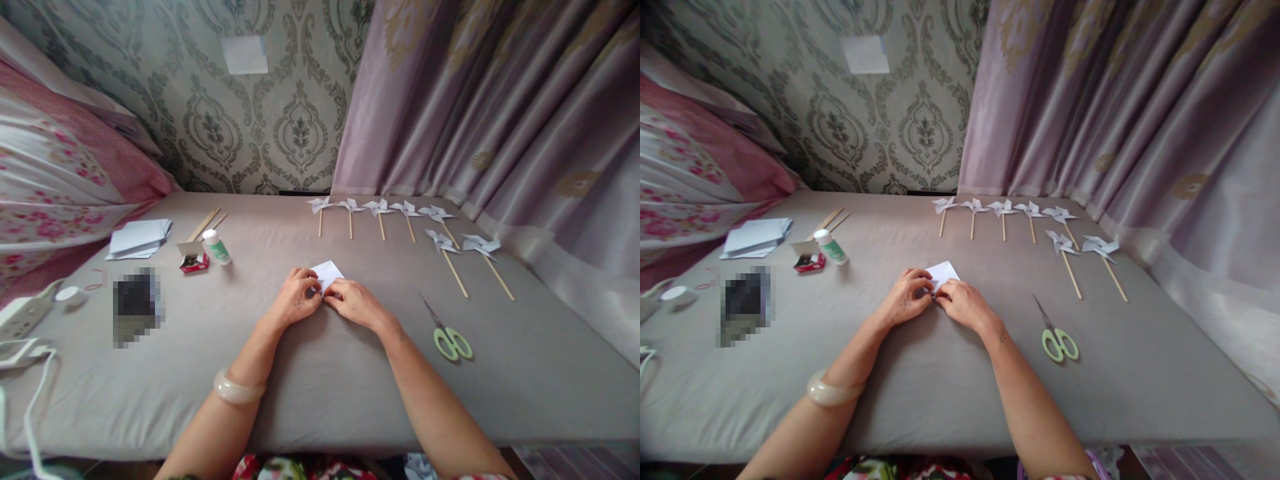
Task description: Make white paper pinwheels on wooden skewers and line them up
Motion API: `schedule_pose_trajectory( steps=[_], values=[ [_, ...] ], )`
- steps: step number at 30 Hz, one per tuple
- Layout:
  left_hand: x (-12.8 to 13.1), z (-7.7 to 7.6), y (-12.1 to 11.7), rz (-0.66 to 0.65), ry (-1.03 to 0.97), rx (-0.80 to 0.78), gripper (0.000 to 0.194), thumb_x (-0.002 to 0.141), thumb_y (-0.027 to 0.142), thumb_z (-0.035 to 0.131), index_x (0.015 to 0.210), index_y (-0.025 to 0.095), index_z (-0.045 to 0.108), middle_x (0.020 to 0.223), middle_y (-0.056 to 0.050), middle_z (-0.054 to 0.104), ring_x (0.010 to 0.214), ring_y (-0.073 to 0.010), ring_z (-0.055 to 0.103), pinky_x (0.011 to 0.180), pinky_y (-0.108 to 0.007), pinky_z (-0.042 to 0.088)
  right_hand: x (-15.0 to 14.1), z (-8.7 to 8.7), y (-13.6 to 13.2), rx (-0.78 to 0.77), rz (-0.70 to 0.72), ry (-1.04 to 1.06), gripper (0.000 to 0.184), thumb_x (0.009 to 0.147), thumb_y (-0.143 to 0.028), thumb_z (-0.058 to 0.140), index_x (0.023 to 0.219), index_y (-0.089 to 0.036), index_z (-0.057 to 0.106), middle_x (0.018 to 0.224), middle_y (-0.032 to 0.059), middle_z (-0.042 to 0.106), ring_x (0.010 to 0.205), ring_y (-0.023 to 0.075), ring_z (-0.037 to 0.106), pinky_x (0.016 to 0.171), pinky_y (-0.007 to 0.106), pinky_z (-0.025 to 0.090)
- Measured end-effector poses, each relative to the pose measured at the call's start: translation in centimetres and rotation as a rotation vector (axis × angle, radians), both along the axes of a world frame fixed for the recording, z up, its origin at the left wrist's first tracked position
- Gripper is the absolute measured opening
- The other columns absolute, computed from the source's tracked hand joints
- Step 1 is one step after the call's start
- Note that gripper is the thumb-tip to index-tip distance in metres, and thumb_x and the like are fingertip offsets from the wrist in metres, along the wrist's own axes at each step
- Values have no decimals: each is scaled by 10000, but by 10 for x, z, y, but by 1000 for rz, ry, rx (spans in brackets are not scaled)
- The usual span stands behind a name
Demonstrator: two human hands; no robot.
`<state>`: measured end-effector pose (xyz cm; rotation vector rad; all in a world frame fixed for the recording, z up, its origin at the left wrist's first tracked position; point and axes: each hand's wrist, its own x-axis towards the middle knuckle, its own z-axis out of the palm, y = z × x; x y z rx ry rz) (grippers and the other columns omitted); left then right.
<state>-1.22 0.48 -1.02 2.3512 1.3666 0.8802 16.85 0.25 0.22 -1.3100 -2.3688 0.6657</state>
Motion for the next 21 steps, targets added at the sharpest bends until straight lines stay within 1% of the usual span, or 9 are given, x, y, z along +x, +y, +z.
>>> schedule_pose_trajectory(
  steps=[3, 5, 7, 9, 11, 14, 18, 21],
  values=[
    [1, 5, -3, -15, 0, -41, 125, 768, 230, 591, 744, 177, 702, 997, -83, 661, 972, -219, 557, 901, -367, 461, 0, 0, 0, -29, 4, 31, 151, 847, -195, 549, 866, -183, 698, 886, 42, 662, 757, 134, 589, 712, 240, 412],
    [2, 6, -3, -14, -12, -57, 214, 820, 320, 563, 733, 178, 697, 983, -88, 667, 952, -218, 566, 890, -373, 462, 0, 0, 1, -37, 4, 48, 149, 840, -188, 550, 848, -174, 697, 867, 42, 661, 743, 132, 583, 697, 238, 409],
    [3, 5, -2, -20, -27, -61, 262, 851, 360, 533, 741, 178, 686, 972, -86, 673, 933, -216, 572, 880, -372, 461, 0, -1, 1, -48, 3, 70, 150, 836, -186, 547, 832, -171, 696, 846, 37, 661, 729, 129, 578, 682, 233, 408],
    [3, 2, 0, -16, -33, -49, 216, 860, 313, 518, 788, 178, 670, 935, -78, 676, 908, -210, 577, 865, -366, 462, 0, -2, 2, -66, -6, 94, 153, 834, -184, 544, 831, -175, 698, 834, 30, 665, 723, 124, 580, 673, 225, 409],
    [3, -2, 2, 13, -20, -31, 145, 836, 233, 525, 874, 172, 652, 898, -73, 672, 889, -209, 579, 843, -359, 469, 1, -3, 3, -85, -17, 110, 158, 830, -184, 544, 835, -181, 702, 826, 24, 669, 715, 119, 582, 665, 219, 411],
    [2, -7, 5, 52, 18, -16, 215, 780, 158, 547, 979, 156, 629, 920, -85, 668, 903, -221, 574, 829, -360, 478, 1, -6, 4, -107, -24, 129, 159, 828, -203, 550, 837, -176, 706, 821, 25, 671, 699, 118, 584, 657, 219, 413],
    [0, -10, 6, 35, 55, -15, 238, 754, 116, 539, 957, 161, 653, 990, -87, 667, 948, -229, 562, 860, -360, 475, 1, -9, 6, -143, -42, 158, 163, 822, -227, 559, 849, -165, 707, 828, 35, 685, 708, 128, 598, 673, 231, 427],
    [0, -11, 5, 17, 66, -2, 238, 765, 110, 529, 954, 155, 666, 1011, -89, 665, 964, -232, 552, 871, -361, 476, 0, -7, 6, -147, -73, 155, 175, 825, -230, 551, 854, -161, 709, 839, 41, 701, 721, 133, 606, 688, 237, 435]
  ],
)
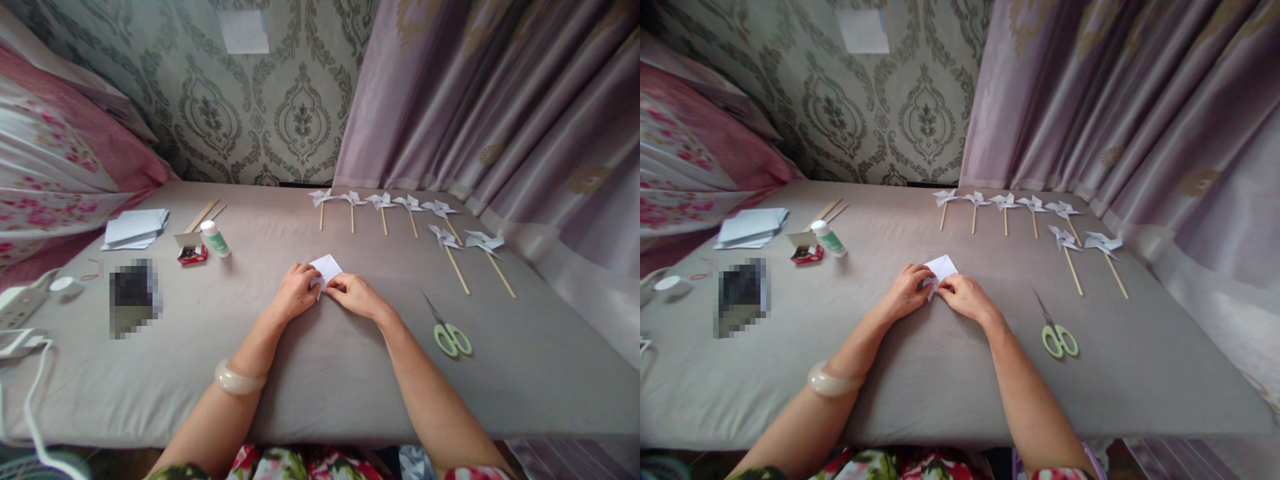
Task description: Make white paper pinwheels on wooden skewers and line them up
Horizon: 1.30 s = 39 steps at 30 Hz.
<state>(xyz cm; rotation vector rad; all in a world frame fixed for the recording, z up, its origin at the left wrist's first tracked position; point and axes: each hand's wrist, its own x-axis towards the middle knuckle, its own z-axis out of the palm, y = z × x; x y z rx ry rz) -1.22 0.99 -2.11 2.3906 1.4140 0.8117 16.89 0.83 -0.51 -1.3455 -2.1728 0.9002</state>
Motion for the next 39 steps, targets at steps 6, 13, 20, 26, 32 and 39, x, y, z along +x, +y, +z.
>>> schedule_pose_trajectory(
  steps=[6, 13, 20, 26, 32, 39],
  values=[
    [0, -3, 0, -13, 22, 42, 215, 801, 127, 521, 950, 163, 671, 1014, -93, 652, 969, -232, 541, 872, -365, 482, -4, 0, 0, 21, -116, -21, 169, 829, -229, 549, 858, -186, 710, 866, 45, 734, 764, 157, 644, 737, 258, 457],
    [-1, -6, 0, -28, 52, 61, 213, 824, 152, 513, 972, 175, 665, 1027, -103, 633, 976, -234, 539, 874, -384, 484, -13, -6, 1, 34, -271, -44, 160, 830, -249, 565, 884, -201, 707, 904, 57, 736, 831, 177, 664, 791, 273, 467],
    [-1, -3, -2, -27, 63, 55, 206, 830, 153, 510, 961, 168, 670, 1021, -102, 634, 965, -232, 537, 875, -375, 484, -22, -1, -3, 50, -348, -148, 178, 857, -251, 525, 909, -202, 688, 926, 64, 729, 815, 180, 656, 770, 270, 458],
    [0, -2, -2, -24, 54, 46, 209, 823, 143, 512, 955, 175, 672, 1025, -104, 633, 966, -232, 536, 872, -384, 488, -25, -1, -3, 60, -379, -204, 195, 864, -234, 509, 978, -201, 664, 979, 80, 718, 851, 193, 654, 779, 284, 456],
    [1, 0, -2, -19, 62, 36, 215, 816, 142, 511, 946, 185, 677, 1017, -95, 635, 956, -226, 542, 876, -384, 489, -26, -2, -3, 94, -380, -212, 200, 867, -219, 494, 980, -214, 660, 991, 64, 715, 876, 185, 648, 778, 270, 450],
    [1, 0, -2, -17, 79, 33, 207, 811, 130, 521, 947, 163, 674, 1030, -103, 639, 959, -234, 539, 877, -373, 486, -26, -1, -2, 97, -359, -215, 218, 868, -212, 489, 987, -213, 672, 985, 70, 709, 868, 190, 641, 778, 275, 446]
  ],
)
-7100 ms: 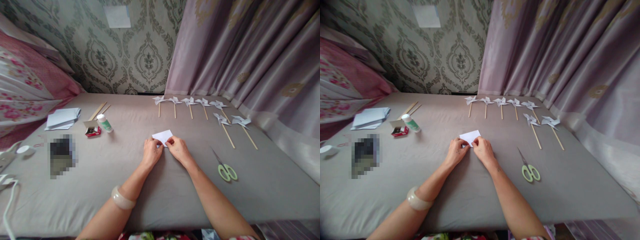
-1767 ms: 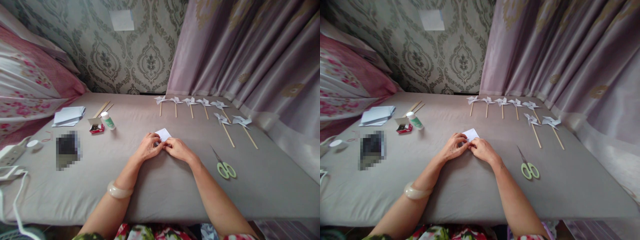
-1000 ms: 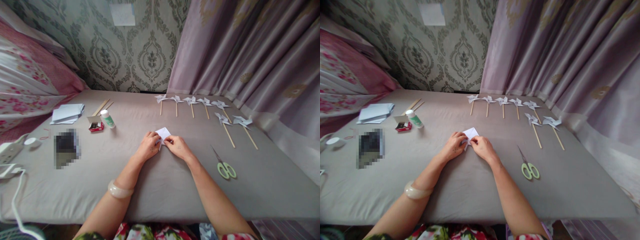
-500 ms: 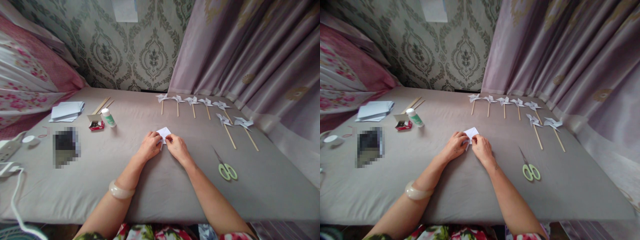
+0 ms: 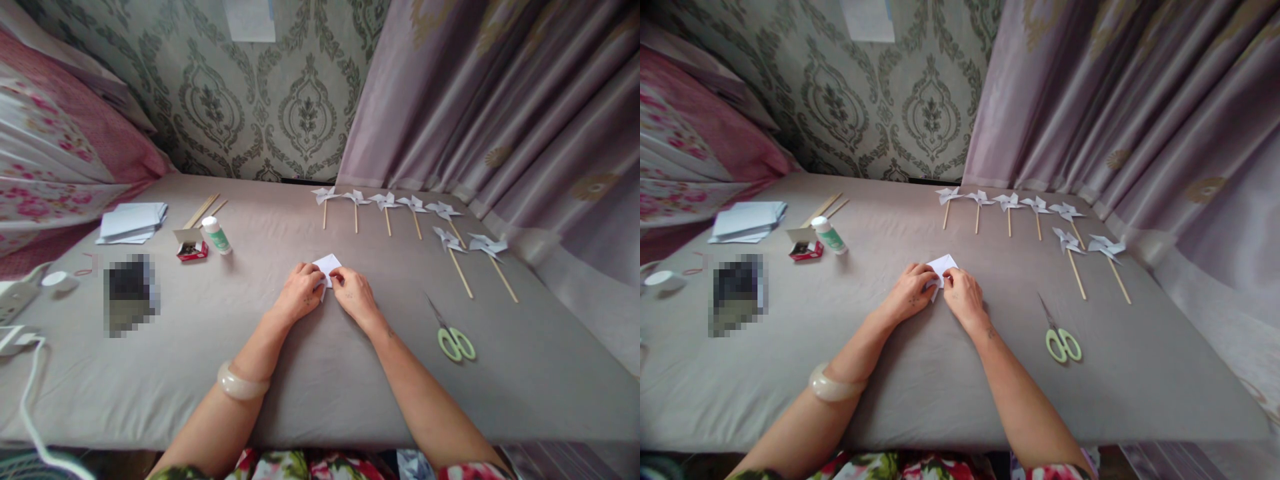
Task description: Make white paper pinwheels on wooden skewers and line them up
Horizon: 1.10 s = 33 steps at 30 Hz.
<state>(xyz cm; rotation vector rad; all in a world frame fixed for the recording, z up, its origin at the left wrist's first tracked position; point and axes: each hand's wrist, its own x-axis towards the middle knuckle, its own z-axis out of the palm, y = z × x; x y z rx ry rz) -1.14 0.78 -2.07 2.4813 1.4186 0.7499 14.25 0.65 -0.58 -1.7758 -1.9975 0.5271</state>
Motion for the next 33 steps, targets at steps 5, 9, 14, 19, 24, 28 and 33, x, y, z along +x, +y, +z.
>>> schedule_pose_trajectory(
  steps=[5, 9, 14, 19, 24, 28, 33],
  values=[
    [1, 1, -1, 0, 0, -6, 206, 806, 121, 529, 943, 171, 674, 1030, -97, 638, 955, -231, 539, 874, -370, 486, 0, 0, 1, -2, 8, -6, 223, 868, -215, 490, 982, -215, 682, 1005, 67, 706, 886, 196, 637, 798, 278, 448],
    [1, 2, -1, 7, 3, -20, 200, 810, 124, 531, 937, 174, 677, 1034, -95, 634, 964, -230, 539, 877, -360, 484, 0, 0, 2, -10, 20, 0, 231, 867, -198, 492, 992, -198, 686, 1033, 84, 698, 927, 207, 632, 828, 292, 448],
    [1, 4, -1, 16, 10, -40, 209, 812, 124, 524, 948, 159, 678, 1039, -103, 637, 969, -233, 537, 882, -367, 482, -1, 1, 4, -14, 23, -4, 234, 872, -190, 491, 996, -190, 689, 1039, 92, 697, 957, 202, 628, 852, 287, 442],
    [2, 6, -1, 27, 48, -67, 229, 809, 127, 526, 979, 151, 678, 1073, -96, 636, 1005, -234, 527, 910, -355, 471, -1, 2, 4, -17, 24, -18, 243, 875, -183, 488, 1009, -178, 691, 1044, 87, 698, 965, 184, 629, 863, 253, 427],
    [2, 7, -2, 29, 55, -74, 239, 818, 134, 518, 995, 161, 675, 1083, -93, 634, 1011, -228, 529, 914, -355, 470, -2, 5, 4, -30, 34, -67, 264, 883, -190, 476, 1037, -185, 691, 1045, 89, 694, 950, 183, 631, 845, 248, 426],
    [1, 5, -1, 29, 51, -75, 245, 823, 138, 514, 1008, 150, 674, 1091, -102, 630, 1013, -226, 525, 919, -358, 465, -3, 8, 3, -51, 41, -99, 280, 894, -212, 464, 1058, -192, 691, 1063, 89, 687, 957, 186, 628, 834, 249, 424],
    [0, 2, -2, 24, 57, -62, 275, 841, 149, 500, 1055, 167, 672, 1092, -94, 622, 1017, -220, 513, 924, -352, 459, -3, 9, 3, -69, 49, -136, 296, 902, -229, 452, 1082, -208, 686, 1083, 80, 679, 972, 190, 620, 819, 253, 425]
  ],
)
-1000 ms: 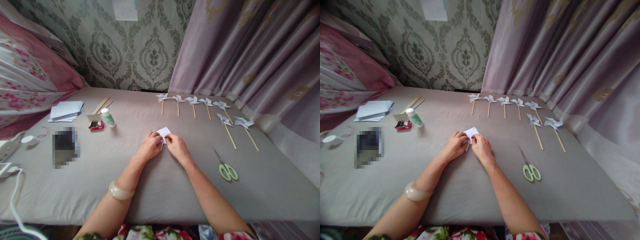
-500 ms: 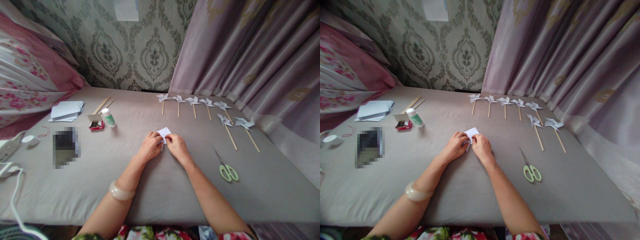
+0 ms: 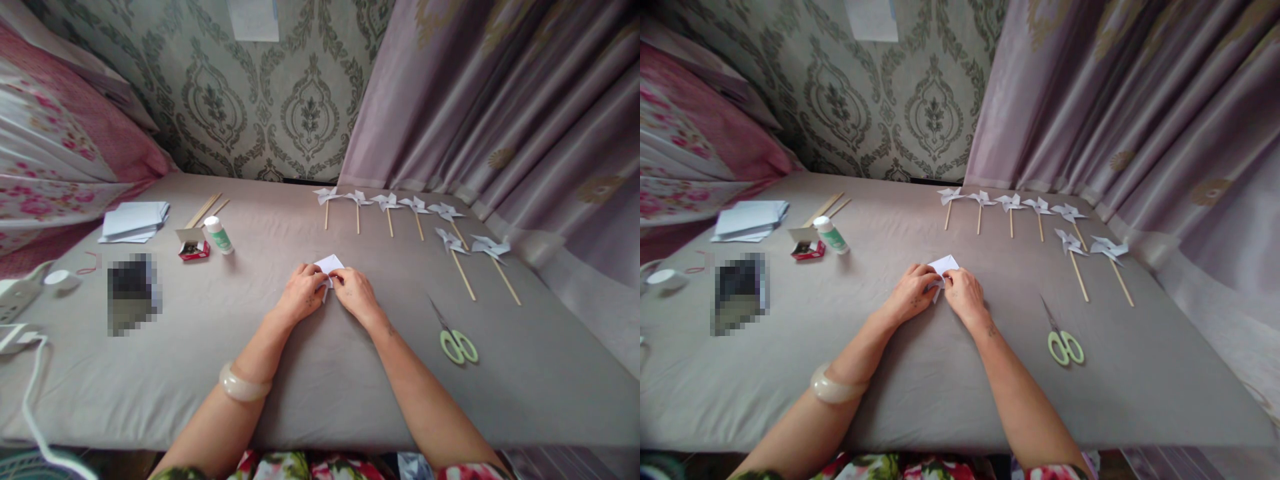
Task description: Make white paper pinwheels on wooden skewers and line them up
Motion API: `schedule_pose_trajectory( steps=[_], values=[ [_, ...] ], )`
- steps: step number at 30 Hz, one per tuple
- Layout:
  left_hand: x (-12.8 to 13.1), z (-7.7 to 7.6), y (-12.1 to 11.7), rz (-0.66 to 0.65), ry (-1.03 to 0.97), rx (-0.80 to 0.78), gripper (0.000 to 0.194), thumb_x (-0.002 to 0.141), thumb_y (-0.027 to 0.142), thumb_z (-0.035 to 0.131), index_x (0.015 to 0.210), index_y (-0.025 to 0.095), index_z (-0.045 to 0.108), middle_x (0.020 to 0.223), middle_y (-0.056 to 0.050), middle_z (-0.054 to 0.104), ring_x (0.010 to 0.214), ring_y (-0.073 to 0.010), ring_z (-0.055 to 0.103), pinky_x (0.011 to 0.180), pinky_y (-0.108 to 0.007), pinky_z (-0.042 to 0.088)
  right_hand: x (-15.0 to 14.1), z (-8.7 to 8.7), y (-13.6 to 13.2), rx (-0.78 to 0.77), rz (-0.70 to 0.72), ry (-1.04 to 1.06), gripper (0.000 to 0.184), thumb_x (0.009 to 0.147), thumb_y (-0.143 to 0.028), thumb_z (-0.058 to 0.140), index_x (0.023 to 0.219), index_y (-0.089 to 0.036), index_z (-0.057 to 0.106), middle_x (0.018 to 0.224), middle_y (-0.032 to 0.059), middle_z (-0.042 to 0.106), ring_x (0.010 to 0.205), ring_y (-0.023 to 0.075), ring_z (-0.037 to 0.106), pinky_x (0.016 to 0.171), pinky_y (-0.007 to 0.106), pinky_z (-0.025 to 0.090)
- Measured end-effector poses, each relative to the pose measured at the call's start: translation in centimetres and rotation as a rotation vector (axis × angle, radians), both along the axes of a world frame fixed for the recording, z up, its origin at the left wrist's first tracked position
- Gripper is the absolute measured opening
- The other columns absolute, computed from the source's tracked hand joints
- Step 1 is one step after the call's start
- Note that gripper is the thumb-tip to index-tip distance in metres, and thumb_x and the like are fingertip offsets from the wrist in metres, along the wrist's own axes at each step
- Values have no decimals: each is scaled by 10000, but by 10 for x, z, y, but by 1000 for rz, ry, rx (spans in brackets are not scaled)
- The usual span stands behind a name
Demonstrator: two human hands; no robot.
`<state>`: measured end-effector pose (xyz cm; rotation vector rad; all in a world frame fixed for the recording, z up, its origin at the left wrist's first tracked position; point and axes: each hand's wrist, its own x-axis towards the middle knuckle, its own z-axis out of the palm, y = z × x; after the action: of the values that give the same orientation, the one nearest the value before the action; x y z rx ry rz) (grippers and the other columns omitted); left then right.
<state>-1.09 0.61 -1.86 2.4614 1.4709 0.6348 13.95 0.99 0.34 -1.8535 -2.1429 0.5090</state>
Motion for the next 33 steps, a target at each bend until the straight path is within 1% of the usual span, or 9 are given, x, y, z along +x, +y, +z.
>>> schedule_pose_trajectory(
  steps=[4, 7, 12, 14, 16, 19, 21, 25, 33],
  values=[
    [1, 4, -2, -4, 40, -6, 309, 850, 143, 487, 1087, 197, 677, 1100, -86, 610, 1017, -216, 505, 935, -351, 449, 0, 1, 0, -6, 24, -32, 312, 906, -222, 433, 1100, -213, 677, 1098, 83, 669, 996, 190, 611, 836, 257, 421],
    [3, 7, -4, -5, 82, -8, 312, 867, 151, 468, 1087, 203, 683, 1102, -90, 602, 1039, -221, 493, 948, -354, 440, -1, 5, -1, -16, 51, -54, 327, 911, -216, 413, 1124, -219, 661, 1131, 88, 655, 1020, 191, 602, 851, 267, 420],
    [5, 8, -7, 10, 187, 62, 298, 889, 198, 450, 1076, 212, 682, 1201, -120, 543, 1128, -268, 433, 938, -404, 430, -1, 11, -2, -7, 70, -105, 358, 912, -204, 377, 1142, -240, 650, 1155, 92, 633, 1013, 215, 607, 826, 309, 439],
    [6, 8, -9, 16, 233, 89, 293, 891, 211, 446, 1071, 207, 677, 1219, -129, 527, 1137, -284, 421, 920, -415, 429, 3, 9, 1, -3, 90, -75, 349, 896, -190, 398, 1119, -234, 664, 1145, 87, 634, 1016, 207, 604, 835, 298, 437],
    [7, 9, -11, 26, 267, 100, 282, 886, 208, 446, 1045, 204, 680, 1221, -130, 522, 1135, -290, 419, 912, -418, 424, 9, 5, 5, 22, 89, -1, 336, 882, -180, 423, 1099, -226, 676, 1108, 73, 644, 990, 182, 606, 848, 268, 431],
    [9, 12, -13, 42, 289, 90, 269, 881, 207, 449, 1009, 207, 685, 1210, -131, 523, 1132, -290, 417, 903, -416, 418, 19, 0, 7, 101, 41, 100, 330, 885, -185, 423, 1086, -218, 682, 1039, 53, 652, 885, 146, 614, 824, 234, 434],
    [10, 15, -15, 45, 292, 78, 272, 880, 208, 447, 1016, 208, 683, 1211, -134, 521, 1132, -291, 414, 902, -416, 413, 23, -2, 5, 121, 27, 108, 317, 881, -193, 434, 1064, -223, 691, 1016, 47, 649, 833, 138, 611, 794, 229, 438],
    [12, 19, -17, 47, 291, 56, 284, 880, 196, 441, 1038, 200, 676, 1213, -136, 522, 1128, -293, 412, 914, -423, 406, 21, 1, -3, 84, 59, 18, 304, 870, -200, 464, 1068, -248, 690, 1025, 48, 636, 868, 150, 607, 760, 229, 434],
    [13, 20, -19, 45, 276, 27, 299, 889, 202, 425, 1079, 187, 656, 1196, -139, 522, 1121, -286, 416, 915, -430, 406, 12, 8, -7, 37, 116, -114, 342, 919, -239, 393, 1145, -270, 648, 1117, 59, 605, 959, 176, 597, 783, 263, 428]
  ],
)
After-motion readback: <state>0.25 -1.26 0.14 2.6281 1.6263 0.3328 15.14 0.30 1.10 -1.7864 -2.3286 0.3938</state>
